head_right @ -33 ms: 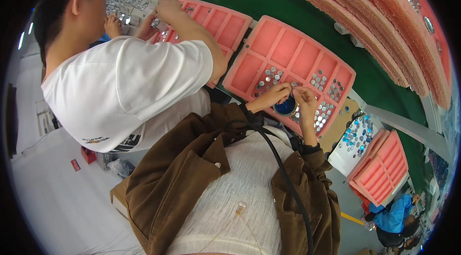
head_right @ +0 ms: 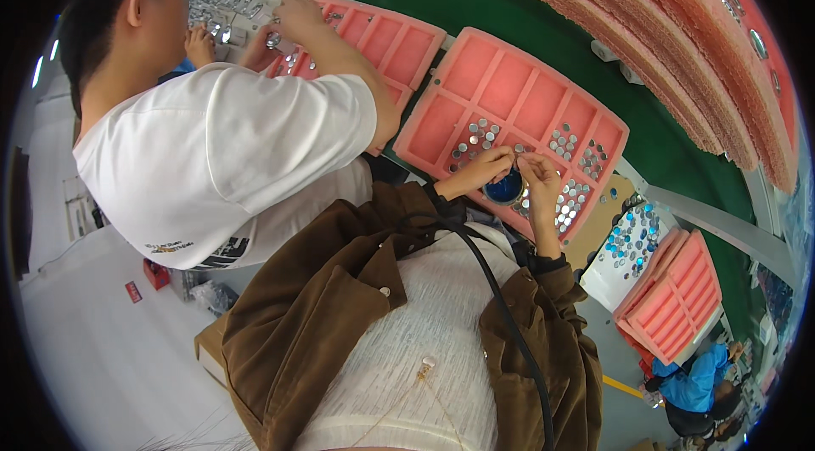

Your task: Assembling and sorting small electronics components into specialized trays at a manufacturing station.

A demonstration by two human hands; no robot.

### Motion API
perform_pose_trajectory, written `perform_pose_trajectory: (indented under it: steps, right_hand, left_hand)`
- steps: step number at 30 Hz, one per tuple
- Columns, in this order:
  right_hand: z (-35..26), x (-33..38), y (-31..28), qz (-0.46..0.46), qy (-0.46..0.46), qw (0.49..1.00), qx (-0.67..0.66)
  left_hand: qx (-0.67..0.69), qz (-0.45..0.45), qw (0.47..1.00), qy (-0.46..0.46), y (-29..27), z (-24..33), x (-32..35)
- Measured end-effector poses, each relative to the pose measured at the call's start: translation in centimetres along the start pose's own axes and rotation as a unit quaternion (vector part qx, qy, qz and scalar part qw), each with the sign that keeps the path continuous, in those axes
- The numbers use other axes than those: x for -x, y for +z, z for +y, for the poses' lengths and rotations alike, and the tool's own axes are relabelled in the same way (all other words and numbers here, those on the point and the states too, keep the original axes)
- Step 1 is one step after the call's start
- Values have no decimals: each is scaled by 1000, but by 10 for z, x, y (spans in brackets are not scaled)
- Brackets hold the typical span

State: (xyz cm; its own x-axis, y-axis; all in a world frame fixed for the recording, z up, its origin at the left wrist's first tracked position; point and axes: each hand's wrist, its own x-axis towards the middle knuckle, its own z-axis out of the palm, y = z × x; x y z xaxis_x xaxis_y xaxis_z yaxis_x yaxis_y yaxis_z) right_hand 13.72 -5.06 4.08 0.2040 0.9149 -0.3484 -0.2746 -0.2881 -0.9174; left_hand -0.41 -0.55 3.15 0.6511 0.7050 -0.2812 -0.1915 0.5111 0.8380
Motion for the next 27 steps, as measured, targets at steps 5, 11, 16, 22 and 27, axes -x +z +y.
perform_pose_trajectory:
  steps: [5, 11, 16, 22, 27]
  right_hand:
    - [-7, 1, 5, 4, 8, 999, 38]
    - [-7, 3, 5, -39, 57, 996, 47]
    - [-2, 1, -4, -58, 105, 991, -55]
    - [9, -4, -10, -58, 89, 994, -42]
    - [8, -5, -10, -56, 63, 996, -20]
  left_hand:
    - [-159, 65, 982, 85, 1, -3, 1]
    - [-277, 100, 949, 108, -1, 3, 5]
    - [-345, 91, 927, 120, 3, 11, 10]
    - [-361, 96, 923, 93, 3, 9, 8]
    - [-383, 104, 911, 111, 5, 9, 8]
